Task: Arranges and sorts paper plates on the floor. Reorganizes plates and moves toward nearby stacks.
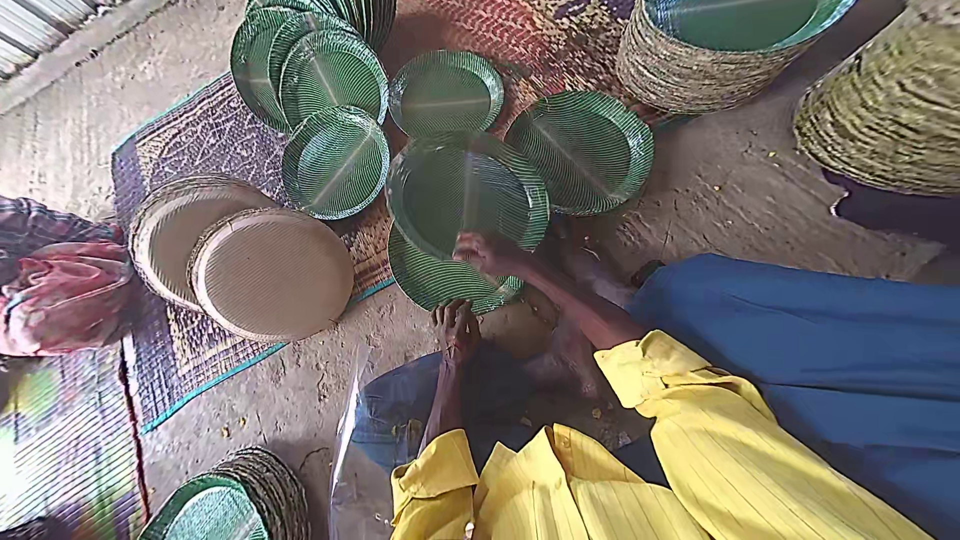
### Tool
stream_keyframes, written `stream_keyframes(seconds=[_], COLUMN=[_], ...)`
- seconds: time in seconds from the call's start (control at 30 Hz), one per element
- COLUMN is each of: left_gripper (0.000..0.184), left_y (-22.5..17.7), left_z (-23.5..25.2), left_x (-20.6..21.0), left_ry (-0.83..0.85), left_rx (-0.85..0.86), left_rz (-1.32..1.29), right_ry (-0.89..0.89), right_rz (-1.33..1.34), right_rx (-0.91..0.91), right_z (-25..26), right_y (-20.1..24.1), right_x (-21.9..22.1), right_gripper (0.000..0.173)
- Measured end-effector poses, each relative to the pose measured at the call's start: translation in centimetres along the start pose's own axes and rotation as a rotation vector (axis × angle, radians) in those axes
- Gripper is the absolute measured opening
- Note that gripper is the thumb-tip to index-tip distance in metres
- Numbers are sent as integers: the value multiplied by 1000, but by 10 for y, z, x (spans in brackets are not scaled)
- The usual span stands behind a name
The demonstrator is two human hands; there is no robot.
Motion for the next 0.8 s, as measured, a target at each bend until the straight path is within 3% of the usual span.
stream_keyframes(seconds=[0.1,0.17,0.3,0.37,0.47,0.6,0.67,0.8], left_gripper=[23,28,33,33,31,30,30,28], left_y=[-8,-4,8,9,5,5,7,7], left_z=[-1,-3,-2,-2,1,-1,0,-3], left_x=[-13,-15,2,10,8,6,6,5], left_ry=[-75,-13,294,396,357,276,233,201], left_rx=[9,-42,-169,-179,-130,-73,-60,-45], left_rz=[68,108,93,93,55,28,14,-3], right_ry=[577,715,551,228,-118,20,122,131], right_rz=[-2,28,72,-13,-224,-464,-515,-464], right_rx=[186,241,336,450,744,1069,1078,1041], right_z=[-30,-42,-31,-29,-48,-101,-107,-104], right_y=[1,2,-30,-60,-111,-162,-165,-169], right_x=[74,83,28,-21,-80,-92,-87,-83], right_gripper=[24,28,22,23,28,44,47,39])
Point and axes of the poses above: each hand's wrist, its own z-axis towards the middle knuckle, its own x-axis out of the palm, y = z × x, the point moved 5 cm from there along z, towards the middle knuckle, and after that the axes turned 7 degrees about -z, right-handed, at the moved point
